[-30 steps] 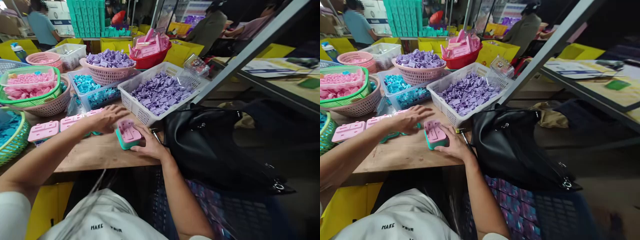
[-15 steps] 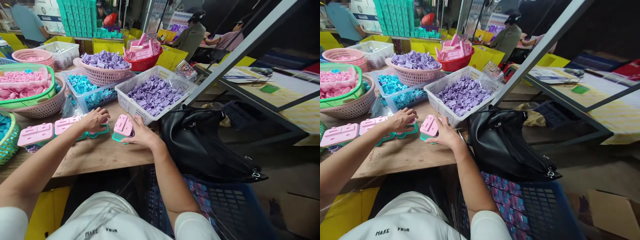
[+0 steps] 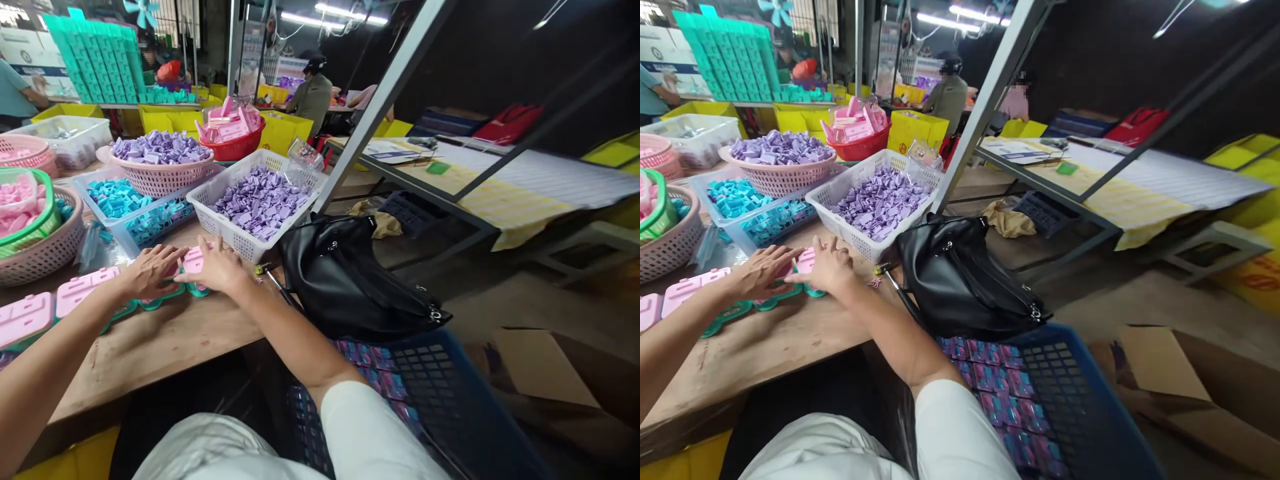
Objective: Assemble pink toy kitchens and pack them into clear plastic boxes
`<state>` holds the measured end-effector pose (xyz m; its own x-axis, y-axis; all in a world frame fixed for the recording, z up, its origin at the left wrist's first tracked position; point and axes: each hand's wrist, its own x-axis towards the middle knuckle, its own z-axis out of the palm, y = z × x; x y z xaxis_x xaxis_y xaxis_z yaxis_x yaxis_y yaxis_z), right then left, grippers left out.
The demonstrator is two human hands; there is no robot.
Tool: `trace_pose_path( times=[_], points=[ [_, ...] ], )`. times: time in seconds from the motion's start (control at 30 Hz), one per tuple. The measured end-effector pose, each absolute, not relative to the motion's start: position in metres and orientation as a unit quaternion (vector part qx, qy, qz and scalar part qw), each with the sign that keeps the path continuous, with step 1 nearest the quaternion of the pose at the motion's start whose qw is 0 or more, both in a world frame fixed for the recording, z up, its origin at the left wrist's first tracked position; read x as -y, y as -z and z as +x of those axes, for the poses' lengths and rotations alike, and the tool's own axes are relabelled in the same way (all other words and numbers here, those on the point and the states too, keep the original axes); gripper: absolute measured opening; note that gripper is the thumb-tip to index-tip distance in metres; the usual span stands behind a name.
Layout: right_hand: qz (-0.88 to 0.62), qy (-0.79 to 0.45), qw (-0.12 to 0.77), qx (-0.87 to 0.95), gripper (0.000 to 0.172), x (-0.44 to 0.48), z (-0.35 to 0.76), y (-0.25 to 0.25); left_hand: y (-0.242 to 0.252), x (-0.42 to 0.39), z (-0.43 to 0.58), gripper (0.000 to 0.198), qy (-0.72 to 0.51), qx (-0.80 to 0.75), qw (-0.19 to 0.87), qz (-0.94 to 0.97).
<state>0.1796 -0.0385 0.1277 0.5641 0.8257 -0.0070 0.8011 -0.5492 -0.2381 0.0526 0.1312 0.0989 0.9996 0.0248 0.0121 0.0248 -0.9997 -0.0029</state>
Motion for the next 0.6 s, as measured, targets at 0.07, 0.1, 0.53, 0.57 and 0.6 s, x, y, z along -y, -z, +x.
trace_pose_path(
  times=[0.07, 0.1, 0.53, 0.57, 0.6],
  points=[
    [-0.860, -0.035, 0.136, 0.491, 0.085, 0.044, 0.211, -0.149, -0.107, -0.130, 0.055, 0.081, -0.018, 0.023, -0.046, -0.999],
    [-0.858, -0.004, 0.148, 0.493, 0.071, 0.045, 0.232, -0.159, -0.112, -0.129, 0.058, 0.083, -0.024, 0.029, -0.075, -0.996],
    [-0.823, -0.186, -0.090, 0.529, 0.025, -0.002, 0.398, -0.170, -0.186, -0.142, 0.198, 0.030, 0.150, 0.160, -0.309, -0.925],
    [-0.820, -0.183, -0.087, 0.535, 0.025, -0.005, 0.405, -0.172, -0.187, -0.144, 0.211, 0.027, 0.156, 0.181, -0.327, -0.914],
    [-0.821, -0.167, -0.080, 0.539, 0.026, -0.010, 0.411, -0.174, -0.185, -0.147, 0.224, 0.026, 0.159, 0.197, -0.341, -0.906]
  ],
)
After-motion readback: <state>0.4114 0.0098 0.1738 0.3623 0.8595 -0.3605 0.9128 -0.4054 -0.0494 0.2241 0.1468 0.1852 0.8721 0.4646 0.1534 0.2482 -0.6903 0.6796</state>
